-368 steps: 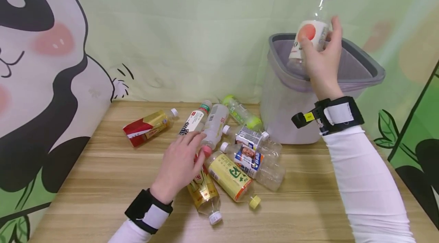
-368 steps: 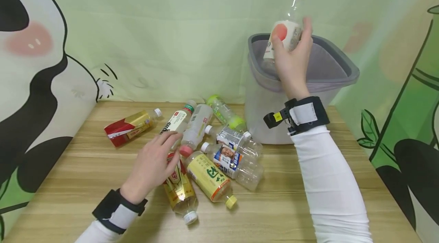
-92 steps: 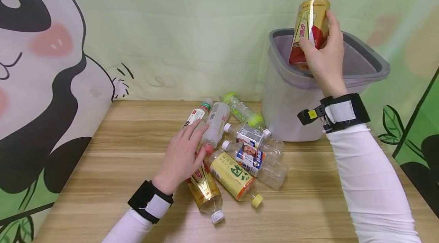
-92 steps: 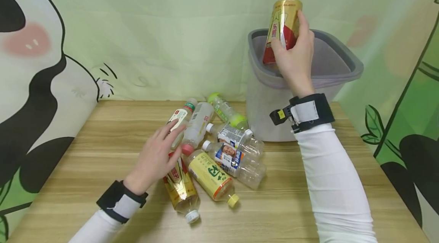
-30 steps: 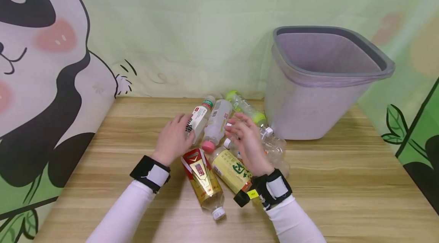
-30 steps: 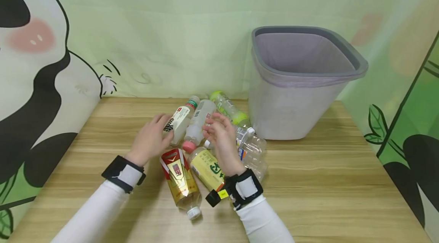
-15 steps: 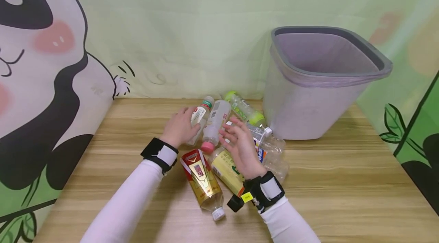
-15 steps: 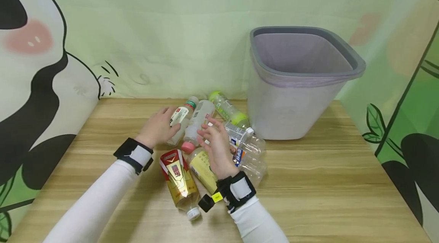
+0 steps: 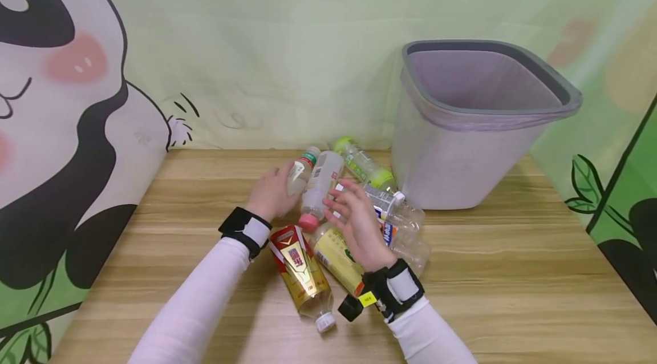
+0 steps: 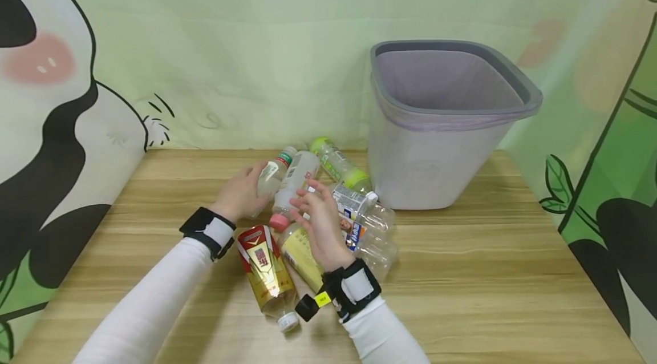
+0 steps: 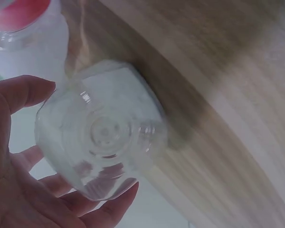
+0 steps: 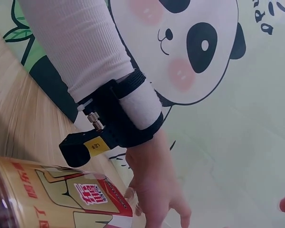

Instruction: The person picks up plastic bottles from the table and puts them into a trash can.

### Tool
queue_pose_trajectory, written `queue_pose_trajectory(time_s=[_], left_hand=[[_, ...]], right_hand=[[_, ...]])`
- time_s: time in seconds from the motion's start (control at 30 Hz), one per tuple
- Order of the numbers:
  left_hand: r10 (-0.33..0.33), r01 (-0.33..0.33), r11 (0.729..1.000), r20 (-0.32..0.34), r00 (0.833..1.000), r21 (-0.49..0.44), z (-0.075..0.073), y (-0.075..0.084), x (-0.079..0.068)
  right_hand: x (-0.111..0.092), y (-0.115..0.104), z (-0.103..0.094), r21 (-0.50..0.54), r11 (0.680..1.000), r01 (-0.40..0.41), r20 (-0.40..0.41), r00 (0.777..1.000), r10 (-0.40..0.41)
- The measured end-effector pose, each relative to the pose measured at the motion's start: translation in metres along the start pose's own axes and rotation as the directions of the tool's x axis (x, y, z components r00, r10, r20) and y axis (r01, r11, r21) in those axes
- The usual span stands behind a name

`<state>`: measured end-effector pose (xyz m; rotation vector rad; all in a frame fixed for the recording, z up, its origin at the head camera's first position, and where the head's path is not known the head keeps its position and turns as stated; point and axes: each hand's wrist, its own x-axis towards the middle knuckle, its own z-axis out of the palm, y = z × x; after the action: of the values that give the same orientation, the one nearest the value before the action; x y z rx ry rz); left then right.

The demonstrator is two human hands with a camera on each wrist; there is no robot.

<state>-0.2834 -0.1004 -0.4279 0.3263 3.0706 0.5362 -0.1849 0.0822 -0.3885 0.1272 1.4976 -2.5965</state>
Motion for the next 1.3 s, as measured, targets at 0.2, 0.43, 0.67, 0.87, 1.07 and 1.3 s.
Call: queue_pose_trajectory(time_s=[0.2, 0.43, 0.67, 0.87, 1.07, 1.3], left_hand=[[0.016, -0.015, 1.0, -0.015, 1.0, 0.022, 0.006, -0.009, -0.001], [0.011, -0.011, 1.0, -0.039, 0.999, 0.016, 0.009, -0.021, -0.004], [0.025, -0.025, 1.0, -0.086, 0.996, 0.008, 0.008, -0.03, -0.012], [0.028, -0.027, 1.0, -0.136, 0.99, 0.004, 0.008, -0.035, -0.02], [0.025, -0.025, 1.0, -0.165, 0.986, 0.003, 0.005, -0.033, -0.03], [0.041, -0.055, 0.997, -0.252, 0.967, -0.049, -0.001, -0.028, -0.042]], right_hand=[[0.0, 0.0, 0.0, -0.011, 1.0, 0.002, 0.007, 1.0, -0.001], [0.001, 0.002, 0.0, -0.02, 1.0, -0.002, 0.011, 1.0, 0.002], [-0.001, 0.002, -0.001, -0.011, 1.0, -0.001, 0.024, 1.0, 0.001], [-0.002, 0.001, -0.002, -0.017, 1.0, -0.004, 0.03, 1.0, 0.005], [-0.003, 0.0, -0.005, 0.002, 1.0, -0.018, 0.029, 0.999, 0.017], [-0.004, -0.002, -0.006, 0.007, 0.999, -0.036, 0.026, 0.999, 0.035]])
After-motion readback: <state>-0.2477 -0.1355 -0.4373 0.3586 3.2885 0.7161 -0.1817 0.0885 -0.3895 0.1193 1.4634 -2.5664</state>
